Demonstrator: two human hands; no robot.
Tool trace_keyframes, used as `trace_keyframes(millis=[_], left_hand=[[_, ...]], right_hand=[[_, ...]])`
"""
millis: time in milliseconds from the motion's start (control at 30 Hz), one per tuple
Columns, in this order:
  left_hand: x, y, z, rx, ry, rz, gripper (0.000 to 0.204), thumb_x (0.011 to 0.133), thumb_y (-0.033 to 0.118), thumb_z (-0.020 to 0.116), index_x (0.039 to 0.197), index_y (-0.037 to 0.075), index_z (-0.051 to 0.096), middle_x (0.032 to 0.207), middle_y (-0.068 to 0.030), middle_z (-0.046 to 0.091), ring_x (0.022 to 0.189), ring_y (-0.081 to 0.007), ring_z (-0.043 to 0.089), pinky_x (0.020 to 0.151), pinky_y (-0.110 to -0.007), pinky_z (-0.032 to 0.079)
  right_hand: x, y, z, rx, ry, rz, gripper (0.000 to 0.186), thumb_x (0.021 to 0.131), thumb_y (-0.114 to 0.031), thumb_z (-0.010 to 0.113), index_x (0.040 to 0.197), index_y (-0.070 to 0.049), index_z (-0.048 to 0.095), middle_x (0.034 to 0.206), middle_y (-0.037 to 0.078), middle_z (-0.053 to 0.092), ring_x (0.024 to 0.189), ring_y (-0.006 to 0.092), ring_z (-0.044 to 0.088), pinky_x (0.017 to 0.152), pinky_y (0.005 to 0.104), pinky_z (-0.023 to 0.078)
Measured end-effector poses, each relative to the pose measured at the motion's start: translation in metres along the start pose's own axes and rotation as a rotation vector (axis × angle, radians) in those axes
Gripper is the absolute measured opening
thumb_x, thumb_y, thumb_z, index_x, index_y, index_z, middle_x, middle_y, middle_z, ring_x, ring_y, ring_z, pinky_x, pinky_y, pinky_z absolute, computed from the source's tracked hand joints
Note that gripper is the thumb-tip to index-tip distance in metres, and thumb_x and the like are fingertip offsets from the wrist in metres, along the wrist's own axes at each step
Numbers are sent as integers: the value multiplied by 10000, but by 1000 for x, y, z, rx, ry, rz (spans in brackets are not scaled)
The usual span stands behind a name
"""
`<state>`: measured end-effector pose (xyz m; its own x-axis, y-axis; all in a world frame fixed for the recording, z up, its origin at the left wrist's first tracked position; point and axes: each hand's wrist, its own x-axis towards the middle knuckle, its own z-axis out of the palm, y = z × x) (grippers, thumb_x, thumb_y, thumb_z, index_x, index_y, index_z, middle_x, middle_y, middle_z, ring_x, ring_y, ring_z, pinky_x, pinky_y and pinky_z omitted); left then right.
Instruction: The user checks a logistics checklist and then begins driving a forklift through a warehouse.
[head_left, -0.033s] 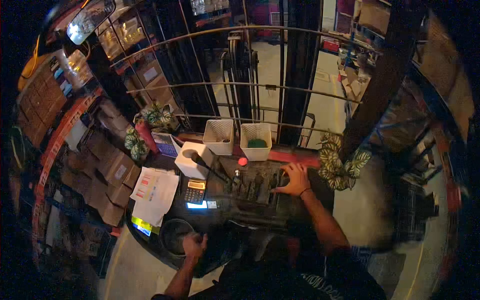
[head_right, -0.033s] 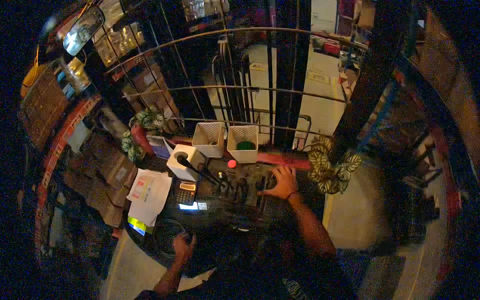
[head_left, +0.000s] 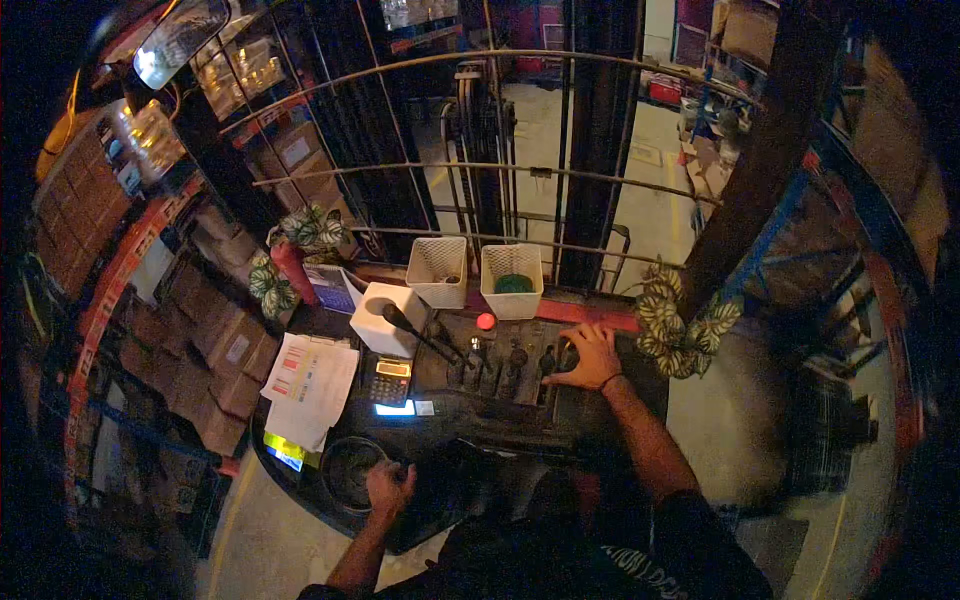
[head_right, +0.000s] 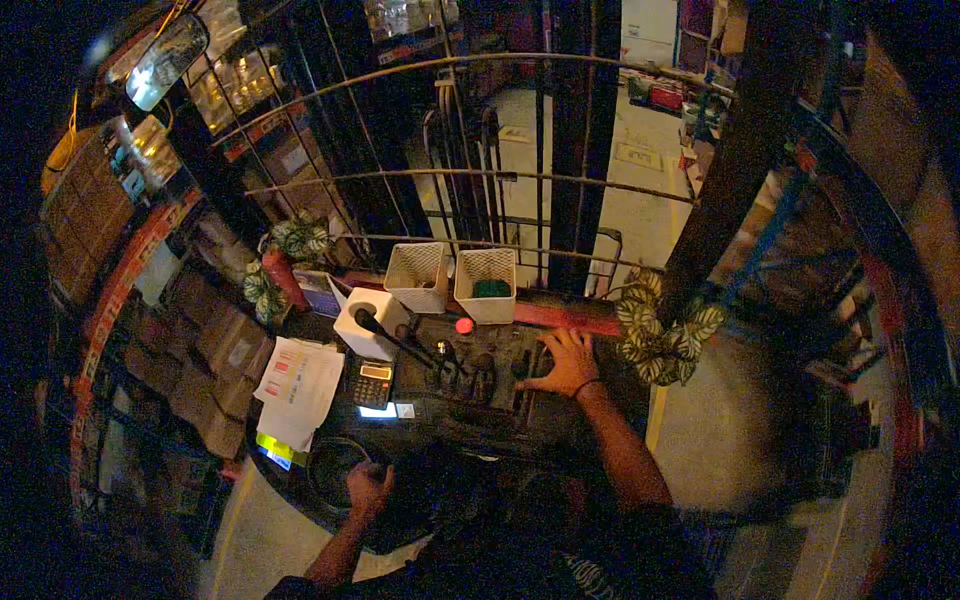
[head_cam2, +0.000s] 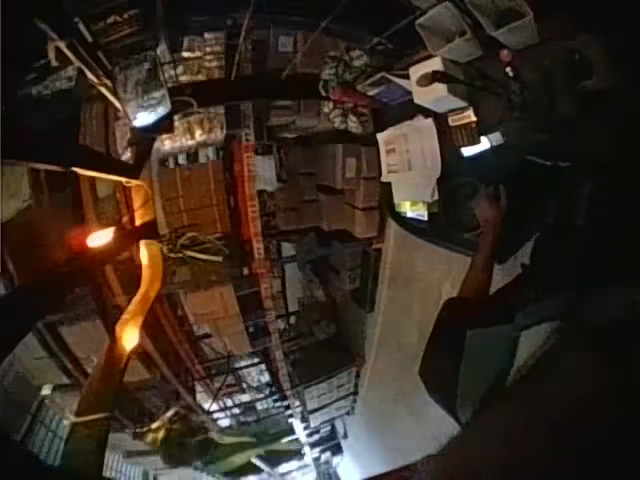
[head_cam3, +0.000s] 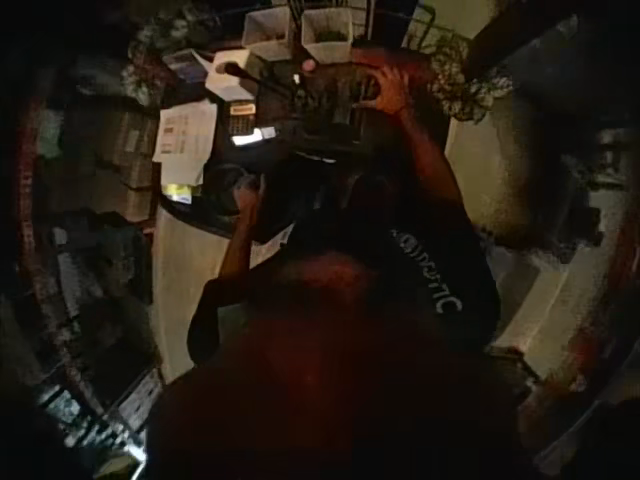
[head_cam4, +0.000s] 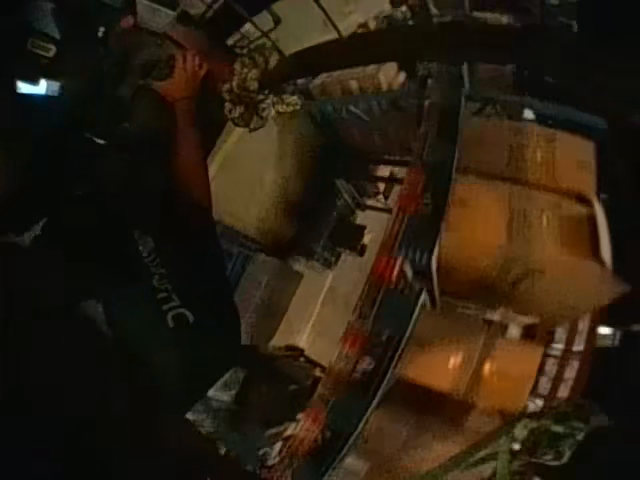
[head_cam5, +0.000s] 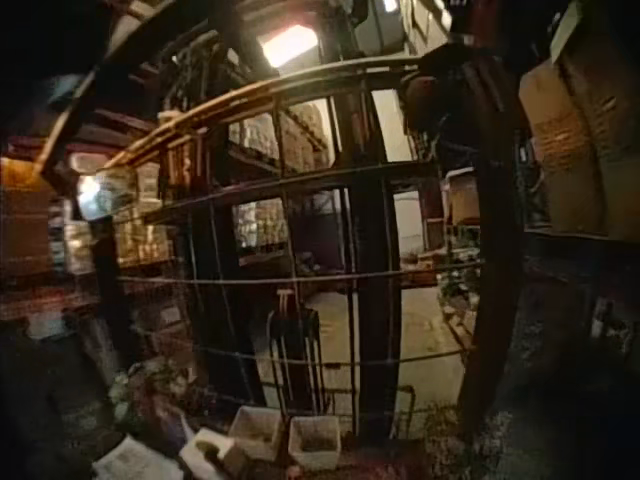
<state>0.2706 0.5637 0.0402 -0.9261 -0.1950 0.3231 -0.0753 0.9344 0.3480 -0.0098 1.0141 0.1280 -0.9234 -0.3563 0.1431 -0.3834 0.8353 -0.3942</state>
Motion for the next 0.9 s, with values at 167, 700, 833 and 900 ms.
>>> trace_keyframes(millis=[167,700,833,900], left_hand=[[61,-12,11,29,-19,98,432,906,456,747,795,39,756,777,-206,720,815,-430,721,767,-542,566],[92,-145,-53,257,37,-334,452,930,423,730,777,-1,719,786,-209,714,745,-432,700,706,-533,543],[69,-162,-58,219,18,-450,437,959,398,712,823,-17,721,810,-229,718,750,-430,700,701,-529,541],[45,-172,-66,281,-38,-512,390,973,357,703,851,-13,735,833,-229,726,736,-424,700,693,-526,541]], right_hand=[[3,-3,-10,-114,-3,-53,1180,587,-907,800,1439,-113,608,1418,183,552,1436,397,443,1266,654,153],[23,-2,-11,-77,-112,269,1258,668,-955,682,1533,-53,537,1632,234,433,1552,430,325,1288,631,145],[19,-3,-14,-27,-64,206,1238,635,-963,691,1422,-10,616,1527,221,533,1464,414,424,1263,607,203],[18,-1,-13,44,-5,169,1208,618,-957,709,1366,-11,649,1456,209,582,1413,406,466,1246,591,232]])
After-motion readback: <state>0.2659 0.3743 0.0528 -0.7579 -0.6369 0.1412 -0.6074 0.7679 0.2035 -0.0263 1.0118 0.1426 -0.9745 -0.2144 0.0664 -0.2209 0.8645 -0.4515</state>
